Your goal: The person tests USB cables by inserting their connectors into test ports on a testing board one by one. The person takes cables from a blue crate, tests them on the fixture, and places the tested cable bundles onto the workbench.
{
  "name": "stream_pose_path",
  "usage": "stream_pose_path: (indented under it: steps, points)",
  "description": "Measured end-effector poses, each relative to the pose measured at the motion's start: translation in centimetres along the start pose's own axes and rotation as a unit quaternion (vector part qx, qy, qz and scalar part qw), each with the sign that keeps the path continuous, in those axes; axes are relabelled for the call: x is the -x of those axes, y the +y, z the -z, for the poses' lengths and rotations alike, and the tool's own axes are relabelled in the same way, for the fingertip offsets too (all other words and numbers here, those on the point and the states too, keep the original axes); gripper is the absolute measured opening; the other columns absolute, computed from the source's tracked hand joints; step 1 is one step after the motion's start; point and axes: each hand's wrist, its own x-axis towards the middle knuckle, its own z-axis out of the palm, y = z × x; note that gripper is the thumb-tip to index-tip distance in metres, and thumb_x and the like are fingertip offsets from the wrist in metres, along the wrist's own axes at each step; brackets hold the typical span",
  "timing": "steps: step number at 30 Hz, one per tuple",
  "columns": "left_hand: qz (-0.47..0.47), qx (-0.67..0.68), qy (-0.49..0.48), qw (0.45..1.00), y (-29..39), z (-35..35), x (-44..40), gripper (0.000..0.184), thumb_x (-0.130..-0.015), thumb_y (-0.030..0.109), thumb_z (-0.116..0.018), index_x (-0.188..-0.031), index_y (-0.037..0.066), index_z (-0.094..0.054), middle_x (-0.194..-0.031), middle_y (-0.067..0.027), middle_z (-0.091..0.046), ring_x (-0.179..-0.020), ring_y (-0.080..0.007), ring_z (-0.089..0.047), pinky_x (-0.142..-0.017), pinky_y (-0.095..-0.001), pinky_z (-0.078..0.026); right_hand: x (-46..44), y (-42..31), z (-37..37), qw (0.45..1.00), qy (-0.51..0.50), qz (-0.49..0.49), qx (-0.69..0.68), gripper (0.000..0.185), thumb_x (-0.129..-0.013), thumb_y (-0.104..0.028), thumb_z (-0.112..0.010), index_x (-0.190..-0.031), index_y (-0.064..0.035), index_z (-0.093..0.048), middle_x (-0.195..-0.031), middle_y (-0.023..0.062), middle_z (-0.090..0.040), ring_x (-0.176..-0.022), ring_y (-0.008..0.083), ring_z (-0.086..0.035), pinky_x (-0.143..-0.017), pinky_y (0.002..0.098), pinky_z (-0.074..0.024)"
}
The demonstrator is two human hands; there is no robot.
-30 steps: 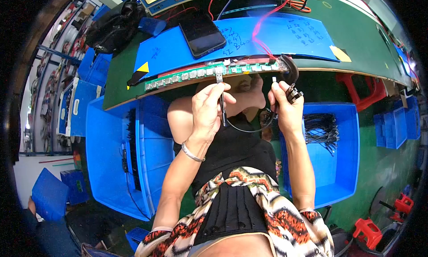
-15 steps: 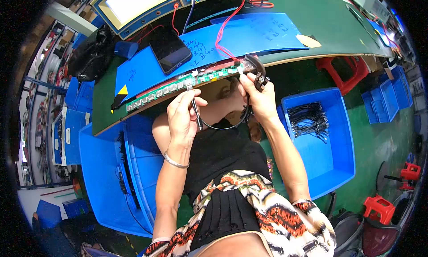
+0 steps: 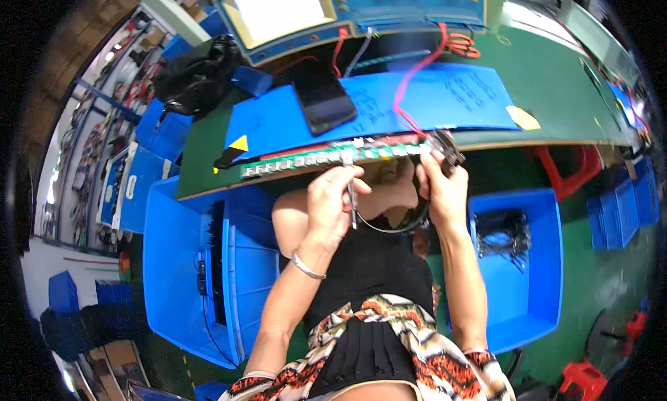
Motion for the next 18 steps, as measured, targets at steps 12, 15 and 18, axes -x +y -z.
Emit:
stream_pose_path:
  steps: [12, 15, 18]
  points:
    - [0.012, -0.018, -0.015, 1.000, 0.2, 0.2, 0.3, 0.014, -0.080, 0.014, -0.054, -0.080, 0.001, -0.059, -0.061, -0.0056, -0.058, -0.043, -0.0011, -0.036, -0.039, -0.0143, -0.025, 0.2, -0.3, 0.8, 0.999, -0.018, -0.031, 0.026, 0.013, -0.081, -0.015, -0.054, -0.071, -0.0080, -0.050, -0.053, -0.0037, -0.043, -0.042, 0.0023, -0.034, -0.037, 0.0164, -0.0229]
    - [0.008, -0.062, -0.033, 0.997, -0.1, 0.1, 1.9, 0.014, -0.082, 0.013, -0.051, -0.079, 0.001, -0.058, -0.059, -0.0035, -0.056, -0.044, -0.0012, -0.036, -0.040, -0.0148, -0.026, 1.8, -0.2, 1.6, 0.993, -0.027, -0.017, 0.109, 0.022, -0.082, -0.017, -0.054, -0.063, -0.0087, -0.048, -0.052, -0.0031, -0.043, -0.043, 0.0037, -0.035, -0.040, 0.0195, -0.0261]
    - [0.059, -0.091, -0.110, 0.988, -1.6, 0.8, 4.0, 0.017, -0.085, 0.015, -0.048, -0.088, 0.000, -0.056, -0.067, -0.0075, -0.060, -0.046, -0.0024, -0.037, -0.040, -0.0150, -0.027, 4.6, -0.2, 4.1, 0.994, -0.007, -0.048, 0.096, 0.025, -0.082, -0.017, -0.052, -0.060, -0.0073, -0.046, -0.051, 0.0004, -0.044, -0.044, 0.0076, -0.039, -0.041, 0.0205, -0.0298]
